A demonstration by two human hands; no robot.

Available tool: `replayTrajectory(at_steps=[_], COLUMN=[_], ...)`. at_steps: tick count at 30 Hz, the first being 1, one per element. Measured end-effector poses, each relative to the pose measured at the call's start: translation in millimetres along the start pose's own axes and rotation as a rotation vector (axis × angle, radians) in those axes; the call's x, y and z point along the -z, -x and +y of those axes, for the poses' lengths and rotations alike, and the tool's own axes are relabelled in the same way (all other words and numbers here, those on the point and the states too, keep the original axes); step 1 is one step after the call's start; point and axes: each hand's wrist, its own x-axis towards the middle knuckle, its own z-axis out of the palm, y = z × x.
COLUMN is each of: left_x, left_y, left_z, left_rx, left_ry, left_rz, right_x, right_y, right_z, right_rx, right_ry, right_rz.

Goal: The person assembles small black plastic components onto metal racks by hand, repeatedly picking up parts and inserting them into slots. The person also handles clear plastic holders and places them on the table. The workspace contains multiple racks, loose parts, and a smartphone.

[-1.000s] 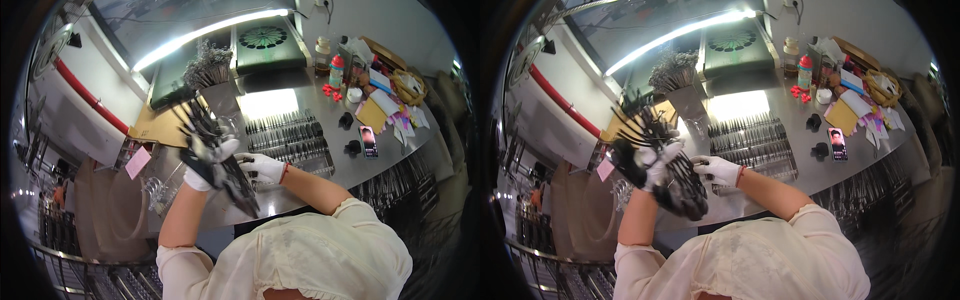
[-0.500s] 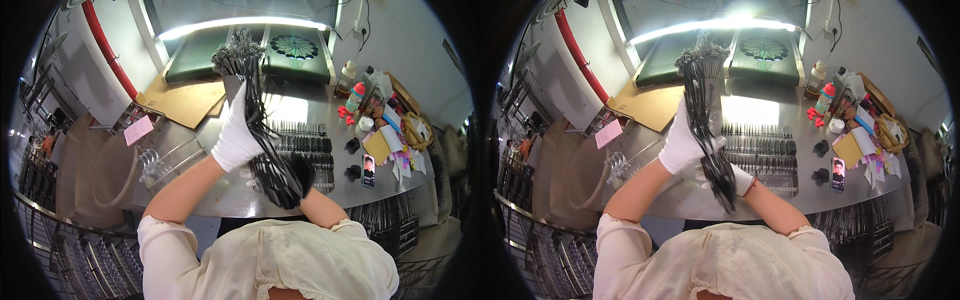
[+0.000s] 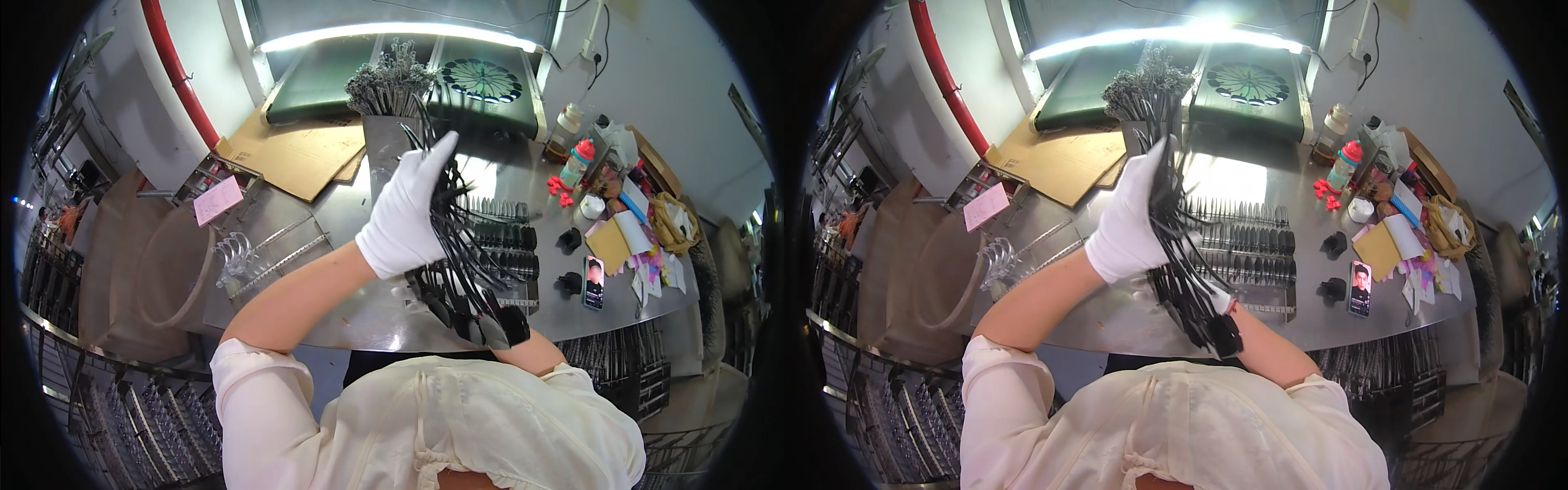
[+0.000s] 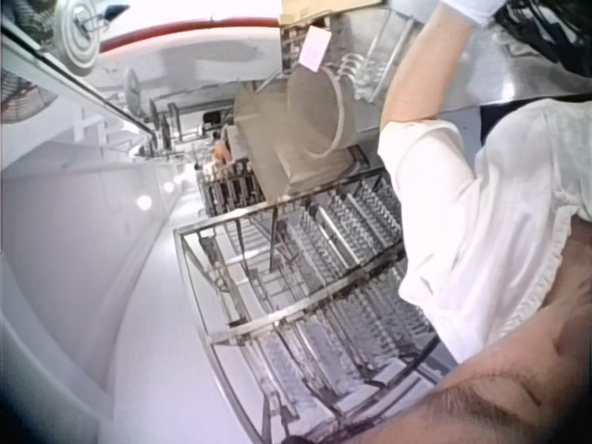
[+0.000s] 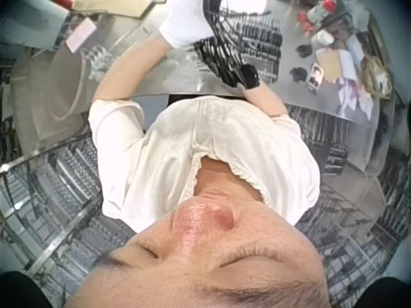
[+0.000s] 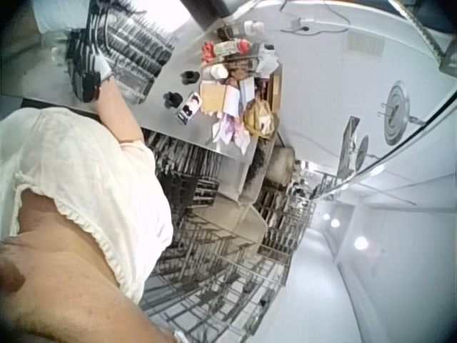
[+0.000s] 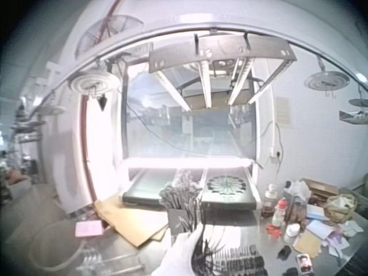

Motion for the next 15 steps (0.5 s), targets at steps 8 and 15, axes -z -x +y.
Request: replayTrajectory(at_steps=[8, 15], left_x=[2.7, 1.6], left_y=[-9.7, -7.7], left_z=[-9.5, 11.9], left_rx=[0.298, -0.163], left_ry=[0.133, -0.112], left_rz=[-0.389, -0.258], right_x=[25.9, 17.9], right_y=[-23.2, 5.3], right_z=[51.6, 31.1], right_rx=[0.052, 0.124], right_ry=[-0.666, -0.077], right_rz=[-0.362, -0.118])
